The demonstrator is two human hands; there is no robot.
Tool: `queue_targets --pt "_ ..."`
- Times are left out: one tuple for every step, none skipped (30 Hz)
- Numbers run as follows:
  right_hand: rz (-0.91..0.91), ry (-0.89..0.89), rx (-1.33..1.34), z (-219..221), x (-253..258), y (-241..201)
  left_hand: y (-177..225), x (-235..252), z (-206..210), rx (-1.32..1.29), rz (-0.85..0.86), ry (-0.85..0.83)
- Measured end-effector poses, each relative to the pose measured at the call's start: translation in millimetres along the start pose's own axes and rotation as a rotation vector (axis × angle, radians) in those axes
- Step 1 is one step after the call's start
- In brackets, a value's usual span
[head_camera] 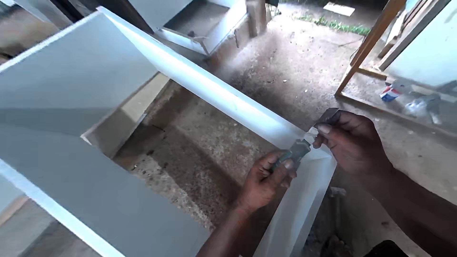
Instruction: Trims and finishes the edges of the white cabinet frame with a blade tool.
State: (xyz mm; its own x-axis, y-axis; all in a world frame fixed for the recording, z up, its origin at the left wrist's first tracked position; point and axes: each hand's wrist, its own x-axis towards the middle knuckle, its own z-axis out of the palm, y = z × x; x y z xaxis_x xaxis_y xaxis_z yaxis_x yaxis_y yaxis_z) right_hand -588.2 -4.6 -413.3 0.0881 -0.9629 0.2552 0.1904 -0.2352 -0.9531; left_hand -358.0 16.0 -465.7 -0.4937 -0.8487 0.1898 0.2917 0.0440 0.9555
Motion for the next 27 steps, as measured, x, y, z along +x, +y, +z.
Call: queue_targets --pt "-0.003 -0.008 -0.03 6 4 -8 4 1 -2 -0.002 0.029 0.01" --pt "-0.012 -0.016 -0.056 12 10 -16 8 2 -3 -0.012 0.059 0.015" --pt "-0.032 -0.024 -0.081 20 15 -25 13 4 -5 -0.03 0.086 0.017" --pt "-0.063 -0.034 -0.104 28 21 -34 18 6 -7 -0.057 0.111 0.016" --pt "-0.097 -0.046 -0.124 37 26 -43 23 9 -8 -0.093 0.138 0.011" --pt "-0.128 -0.053 -0.139 45 30 -52 28 11 -9 -0.13 0.165 0.003" --pt "-0.159 -0.054 -0.15 53 33 -60 34 14 -9 -0.171 0.192 -0.005" --pt "-0.188 -0.056 -0.157 60 36 -68 39 16 -10 -0.209 0.217 -0.014" --pt "-0.215 -0.061 -0.161 66 37 -74 43 17 -11 -0.237 0.238 -0.023" --pt "-0.24 -0.06 -0.16 71 37 -79 47 18 -11 -0.256 0.256 -0.036" --pt "-0.26 -0.06 -0.151 74 37 -83 51 19 -12 -0.27 0.269 -0.047" --pt "-0.27 -0.06 -0.145 77 36 -87 53 19 -12 -0.283 0.278 -0.06" --pt "-0.274 -0.061 -0.141 79 34 -91 56 18 -11 -0.294 0.282 -0.069" --pt "-0.276 -0.062 -0.137 81 31 -94 58 17 -10 -0.303 0.279 -0.076" --pt "-0.281 -0.06 -0.135 82 27 -95 59 15 -9 -0.312 0.274 -0.085" --pt "-0.286 -0.052 -0.125 84 24 -96 60 13 -8 -0.323 0.269 -0.098" --pt "-0.293 -0.044 -0.108 85 21 -96 60 11 -7 -0.335 0.262 -0.111" --pt "-0.3 -0.041 -0.087 86 19 -96 61 10 -6 -0.352 0.253 -0.126" --pt "-0.304 -0.04 -0.063 87 18 -95 61 9 -4 -0.373 0.241 -0.14" --pt "-0.3 -0.04 -0.03 87 17 -95 62 7 -3 -0.399 0.225 -0.152" --pt "-0.29 -0.042 0.012 87 16 -95 63 5 -1 -0.426 0.203 -0.161" --pt "-0.274 -0.045 0.054 87 15 -96 64 4 0 -0.452 0.181 -0.167" --pt "-0.252 -0.042 0.089 87 15 -97 66 3 2 -0.481 0.161 -0.172" --pt "-0.229 -0.039 0.116 87 14 -99 68 2 4 -0.506 0.145 -0.177" --pt "-0.207 -0.038 0.142 87 14 -100 70 0 6 -0.527 0.133 -0.183" --pt "-0.189 -0.042 0.169 87 14 -101 72 -1 9 -0.542 0.125 -0.188" --pt "-0.177 -0.051 0.193 86 14 -101 73 -2 11 -0.55 0.123 -0.189"
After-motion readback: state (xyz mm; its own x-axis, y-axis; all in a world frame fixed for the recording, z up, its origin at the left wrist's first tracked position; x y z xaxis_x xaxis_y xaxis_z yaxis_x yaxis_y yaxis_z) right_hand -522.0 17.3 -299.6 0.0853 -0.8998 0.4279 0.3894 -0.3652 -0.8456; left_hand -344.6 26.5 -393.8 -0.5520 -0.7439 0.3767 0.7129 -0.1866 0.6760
